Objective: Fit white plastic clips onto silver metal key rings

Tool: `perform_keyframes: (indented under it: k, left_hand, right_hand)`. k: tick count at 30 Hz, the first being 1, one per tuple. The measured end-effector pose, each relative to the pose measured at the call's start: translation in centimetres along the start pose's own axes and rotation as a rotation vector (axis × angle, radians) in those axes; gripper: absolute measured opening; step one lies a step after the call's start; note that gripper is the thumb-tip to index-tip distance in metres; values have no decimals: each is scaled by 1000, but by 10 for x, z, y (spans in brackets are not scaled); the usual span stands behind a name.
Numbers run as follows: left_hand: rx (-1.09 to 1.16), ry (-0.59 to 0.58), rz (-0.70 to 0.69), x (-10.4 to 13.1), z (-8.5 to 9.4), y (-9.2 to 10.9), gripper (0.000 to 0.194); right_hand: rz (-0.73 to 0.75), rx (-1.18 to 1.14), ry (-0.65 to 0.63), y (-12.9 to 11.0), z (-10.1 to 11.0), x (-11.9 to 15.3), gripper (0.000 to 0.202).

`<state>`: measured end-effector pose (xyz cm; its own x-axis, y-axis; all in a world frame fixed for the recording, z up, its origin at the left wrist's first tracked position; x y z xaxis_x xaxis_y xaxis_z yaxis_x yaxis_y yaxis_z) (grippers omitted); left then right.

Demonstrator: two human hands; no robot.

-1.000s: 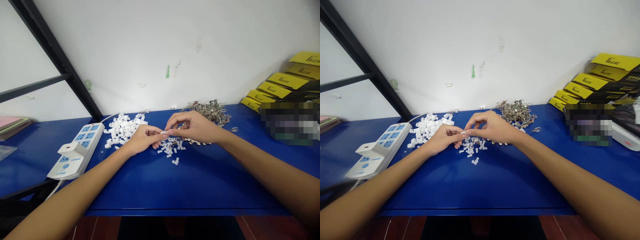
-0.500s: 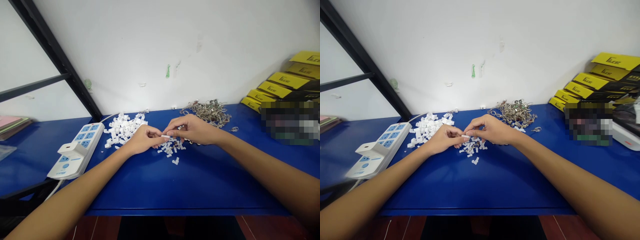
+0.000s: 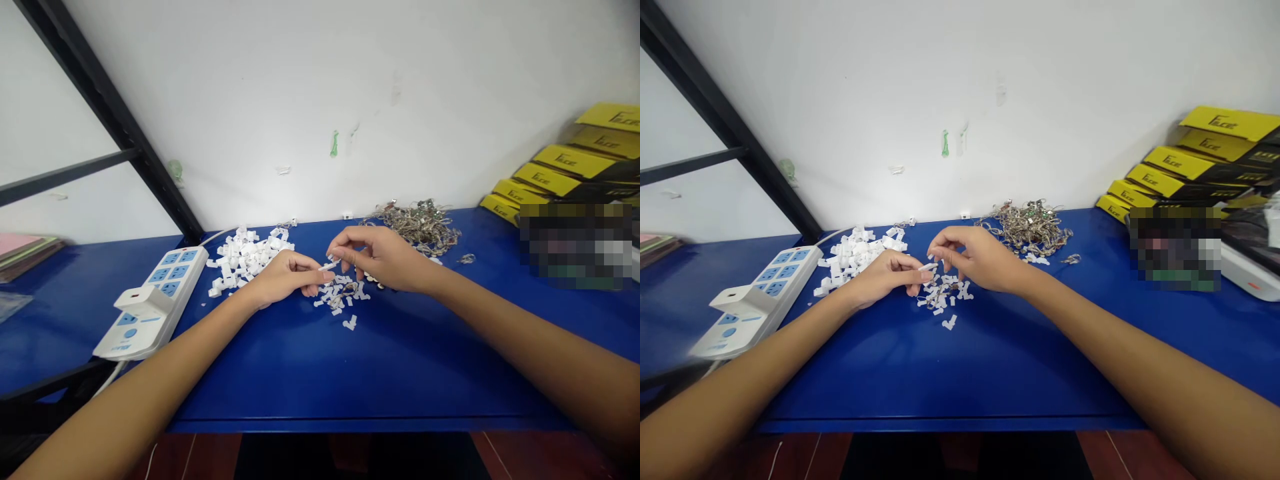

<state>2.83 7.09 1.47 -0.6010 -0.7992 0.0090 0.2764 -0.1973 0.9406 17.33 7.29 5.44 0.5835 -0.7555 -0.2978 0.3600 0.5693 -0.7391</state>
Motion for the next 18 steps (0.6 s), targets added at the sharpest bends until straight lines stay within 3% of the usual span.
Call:
perform_keyframes:
  k: [5,9,18]
  left_hand:
    - [6,-1,-6,0,-1,2,32]
    - [22,9,1,-2,1,-4,28]
    - [30,3,12,-4,1,-9,26]
  right_hand:
    - [115,346,223,8,28,-1,26]
    - [181,603,218,14,34,-1,31]
    - [176,679,207,21,33,-2,33]
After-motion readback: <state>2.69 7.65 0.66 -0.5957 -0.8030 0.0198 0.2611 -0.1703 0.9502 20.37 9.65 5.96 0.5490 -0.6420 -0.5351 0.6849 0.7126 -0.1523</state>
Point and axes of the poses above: each hand's wrist, its own x-axis away from the middle knuckle, its own z-axis out of the back of the hand, y = z × x, the point moved 8 cm from there along -x, towards the middle knuckle, and after that the axes turned 2 degrees about -y, right-handed, at the moved point
